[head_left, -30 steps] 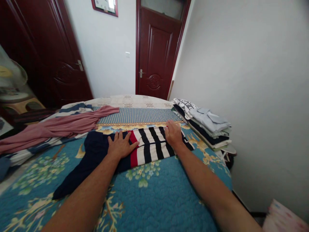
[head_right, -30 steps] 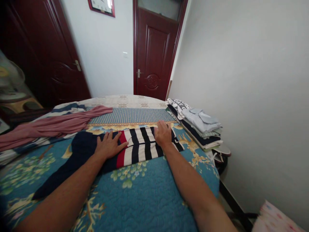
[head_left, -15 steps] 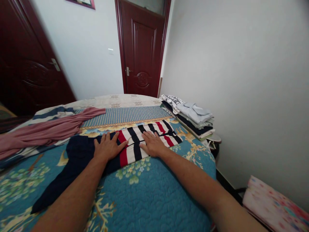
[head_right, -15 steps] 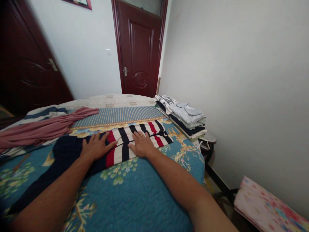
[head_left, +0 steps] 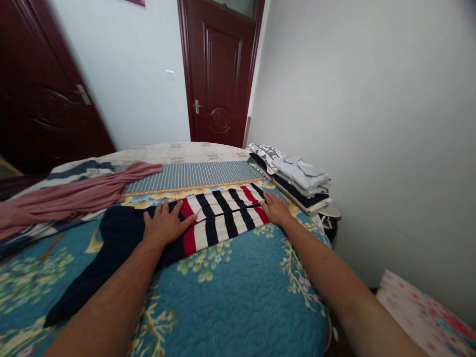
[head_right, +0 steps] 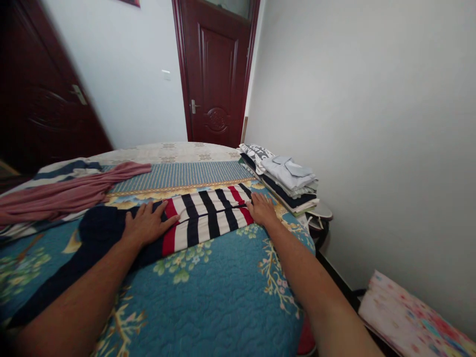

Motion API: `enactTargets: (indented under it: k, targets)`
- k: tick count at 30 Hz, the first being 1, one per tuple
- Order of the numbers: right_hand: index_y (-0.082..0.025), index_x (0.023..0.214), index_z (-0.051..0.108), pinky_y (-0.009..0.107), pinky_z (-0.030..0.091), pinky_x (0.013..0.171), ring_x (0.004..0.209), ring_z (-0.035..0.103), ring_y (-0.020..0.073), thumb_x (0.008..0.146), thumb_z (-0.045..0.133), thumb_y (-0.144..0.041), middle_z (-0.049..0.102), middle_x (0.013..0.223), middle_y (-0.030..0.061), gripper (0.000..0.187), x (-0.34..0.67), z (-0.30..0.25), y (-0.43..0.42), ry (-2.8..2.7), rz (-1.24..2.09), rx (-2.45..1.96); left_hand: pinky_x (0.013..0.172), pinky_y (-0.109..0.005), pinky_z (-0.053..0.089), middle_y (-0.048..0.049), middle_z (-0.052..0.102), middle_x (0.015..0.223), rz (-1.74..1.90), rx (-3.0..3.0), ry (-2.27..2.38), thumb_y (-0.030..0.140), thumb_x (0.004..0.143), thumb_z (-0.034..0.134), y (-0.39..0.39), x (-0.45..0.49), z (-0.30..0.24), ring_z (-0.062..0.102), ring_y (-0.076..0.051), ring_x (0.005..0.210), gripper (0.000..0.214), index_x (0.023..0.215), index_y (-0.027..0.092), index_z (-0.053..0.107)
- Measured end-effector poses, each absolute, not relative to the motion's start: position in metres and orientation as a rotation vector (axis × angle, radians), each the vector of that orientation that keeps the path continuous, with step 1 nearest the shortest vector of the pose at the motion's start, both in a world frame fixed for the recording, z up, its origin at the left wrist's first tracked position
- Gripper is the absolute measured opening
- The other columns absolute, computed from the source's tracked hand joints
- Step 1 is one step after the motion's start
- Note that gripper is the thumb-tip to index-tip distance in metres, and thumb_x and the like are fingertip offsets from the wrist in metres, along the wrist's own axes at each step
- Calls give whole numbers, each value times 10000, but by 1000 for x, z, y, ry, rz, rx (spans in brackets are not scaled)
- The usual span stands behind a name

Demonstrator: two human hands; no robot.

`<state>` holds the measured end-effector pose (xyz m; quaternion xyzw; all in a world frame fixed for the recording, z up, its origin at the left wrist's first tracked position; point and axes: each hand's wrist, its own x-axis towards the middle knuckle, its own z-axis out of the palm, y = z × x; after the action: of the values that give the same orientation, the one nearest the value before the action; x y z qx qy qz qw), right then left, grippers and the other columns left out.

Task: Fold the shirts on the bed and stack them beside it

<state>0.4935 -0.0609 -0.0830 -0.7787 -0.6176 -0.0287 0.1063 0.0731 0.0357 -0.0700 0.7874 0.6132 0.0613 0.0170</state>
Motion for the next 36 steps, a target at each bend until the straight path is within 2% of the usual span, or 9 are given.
enactTargets:
  k: [4, 9, 12, 15, 20, 25, 31, 36]
  targets:
    - [-165, 1600, 493, 572, 260, 1271, 1552, 396, 307, 1098, 337, -410, 488, 1658, 174, 580, 482, -78, -71, -1669, -311, -2244, 1226, -779, 161, -240, 308, 1753, 192, 2422, 1906, 916, 892, 300, 29, 75, -64, 235, -494, 1620, 1045, 1703, 262, 376]
    - [-162, 1587, 517, 558, 222, 1297, 1596, 327, 296, 1083, 318, -379, 427, 1702, 155, 583, 442, -71, -65, -1826, -484, -2012, 1244, -762, 145, -242, 295, 1758, 233, 2412, 1870, 923, 890, 332, 21, 75, -61, 222, -490, 1628, 1052, 1704, 257, 373]
    - [-180, 1574, 543, 546, 255, 1289, 1604, 315, 295, 1086, 324, -417, 428, 1705, 136, 585, 412, -75, -46, -2005, -409, -1903, 1258, -749, 125, -241, 273, 1767, 239, 2379, 1870, 924, 891, 346, 21, 75, -64, 203, -479, 1638, 1056, 1712, 260, 349]
    - [-191, 1590, 526, 597, 274, 1271, 1598, 328, 312, 1089, 317, -469, 410, 1715, 138, 609, 394, -86, -28, -2056, -282, -1955, 1265, -746, 107, -245, 250, 1773, 249, 2359, 1864, 920, 897, 343, 21, 75, -67, 189, -471, 1645, 1055, 1718, 258, 329]
    - [-245, 1631, 490, 678, 286, 1244, 1589, 348, 356, 1082, 310, -558, 354, 1749, 104, 657, 398, -100, -14, -2085, -87, -2099, 1286, -710, 113, -232, 264, 1773, 302, 2275, 1912, 872, 956, 208, 28, 61, -67, 196, -431, 1653, 995, 1728, 250, 294]
    - [-261, 1648, 470, 673, 272, 1256, 1609, 314, 354, 1082, 289, -582, 326, 1763, 87, 676, 404, -103, -11, -2088, -86, -2127, 1286, -721, 100, -240, 257, 1773, 246, 2120, 2145, 818, 990, 174, 44, 14, -66, 164, -424, 1661, 977, 1709, 176, 334]
    - [-246, 1670, 420, 643, 255, 1281, 1621, 289, 340, 1094, 256, -588, 295, 1778, 82, 690, 401, -98, -13, -2117, -70, -2173, 1276, -735, 153, -191, 253, 1788, 193, 2018, 2300, 790, 998, 181, 60, -22, -65, 163, -405, 1663, 936, 1689, 189, 372]
    - [-255, 1676, 407, 645, 252, 1283, 1625, 278, 332, 1097, 246, -594, 287, 1782, 68, 690, 398, -91, -16, -2112, -37, -2191, 1262, -745, 190, -187, 350, 1751, 268, 2052, 2321, 720, 1037, 231, 62, -50, -69, 301, -416, 1613, 838, 1678, 201, 379]
